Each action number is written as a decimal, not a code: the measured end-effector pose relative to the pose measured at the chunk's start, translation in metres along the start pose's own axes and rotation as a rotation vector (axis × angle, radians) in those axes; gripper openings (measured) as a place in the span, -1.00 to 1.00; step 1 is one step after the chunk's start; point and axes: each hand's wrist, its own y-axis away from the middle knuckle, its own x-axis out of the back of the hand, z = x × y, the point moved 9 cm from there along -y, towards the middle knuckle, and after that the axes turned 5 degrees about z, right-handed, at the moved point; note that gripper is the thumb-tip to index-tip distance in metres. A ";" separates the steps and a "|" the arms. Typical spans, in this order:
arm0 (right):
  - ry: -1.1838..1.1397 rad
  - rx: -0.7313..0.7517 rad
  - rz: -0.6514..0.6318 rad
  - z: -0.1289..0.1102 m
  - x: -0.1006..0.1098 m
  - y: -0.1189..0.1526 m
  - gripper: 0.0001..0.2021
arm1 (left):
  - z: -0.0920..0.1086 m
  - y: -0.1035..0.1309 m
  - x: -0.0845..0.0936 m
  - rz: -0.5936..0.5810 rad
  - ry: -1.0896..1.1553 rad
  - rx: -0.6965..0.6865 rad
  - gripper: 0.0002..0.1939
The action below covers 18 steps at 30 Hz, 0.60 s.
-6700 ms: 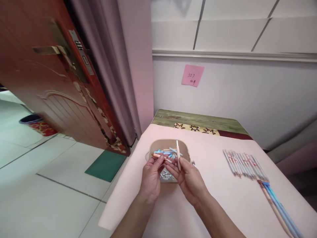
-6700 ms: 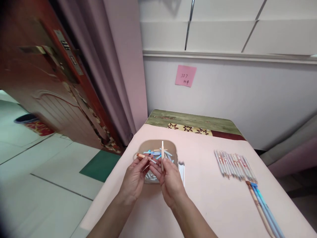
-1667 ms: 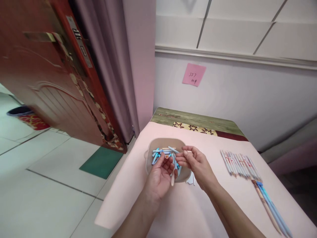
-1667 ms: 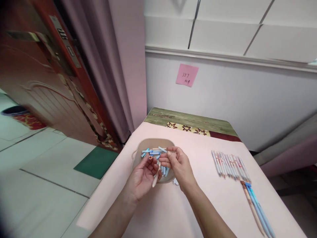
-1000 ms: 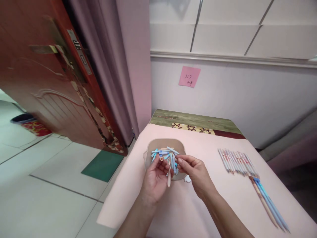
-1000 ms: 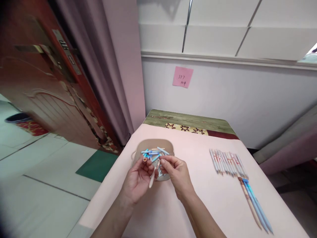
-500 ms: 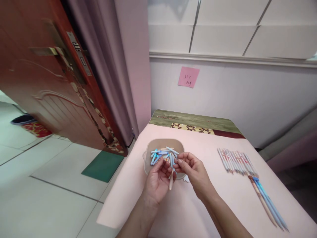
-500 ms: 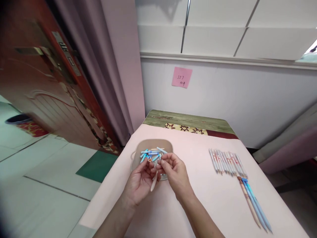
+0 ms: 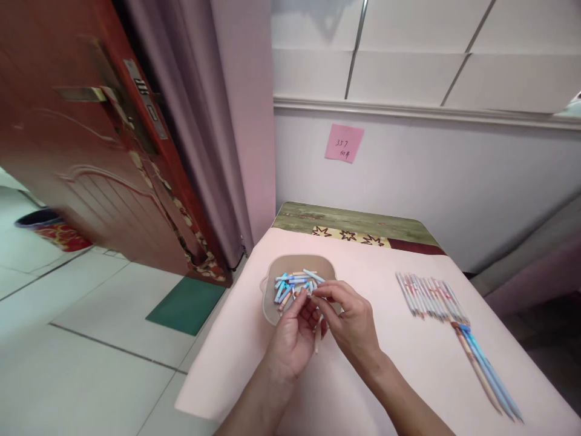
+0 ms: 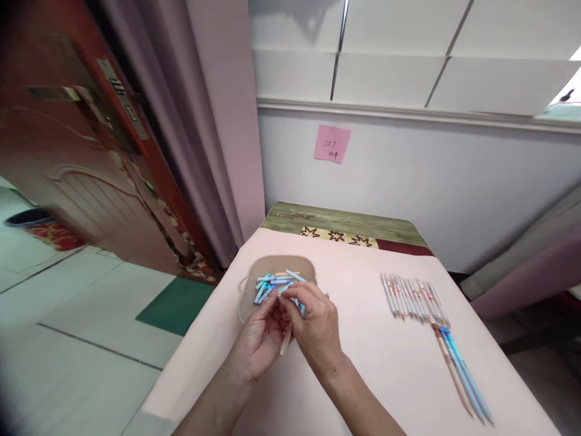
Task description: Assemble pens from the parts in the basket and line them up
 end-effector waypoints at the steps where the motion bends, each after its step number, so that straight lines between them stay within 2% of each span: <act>1: 0.007 0.008 0.004 0.000 0.000 0.000 -0.89 | 0.000 0.000 0.001 0.009 0.000 0.001 -0.92; 5: -0.025 -0.040 -0.021 0.005 -0.003 0.001 -0.91 | -0.003 0.002 0.001 0.012 -0.021 0.010 -0.91; 10: -0.221 -0.278 -0.039 0.027 -0.001 -0.002 -0.85 | 0.004 0.001 0.003 0.005 -0.055 0.003 -0.90; 14: -0.322 -0.403 -0.012 0.042 0.008 0.001 -0.73 | 0.027 0.003 0.003 -0.023 -0.036 -0.040 -0.84; 18: -0.250 -0.442 -0.073 0.052 0.008 0.012 -0.70 | 0.054 0.006 0.006 -0.059 0.007 -0.100 -0.81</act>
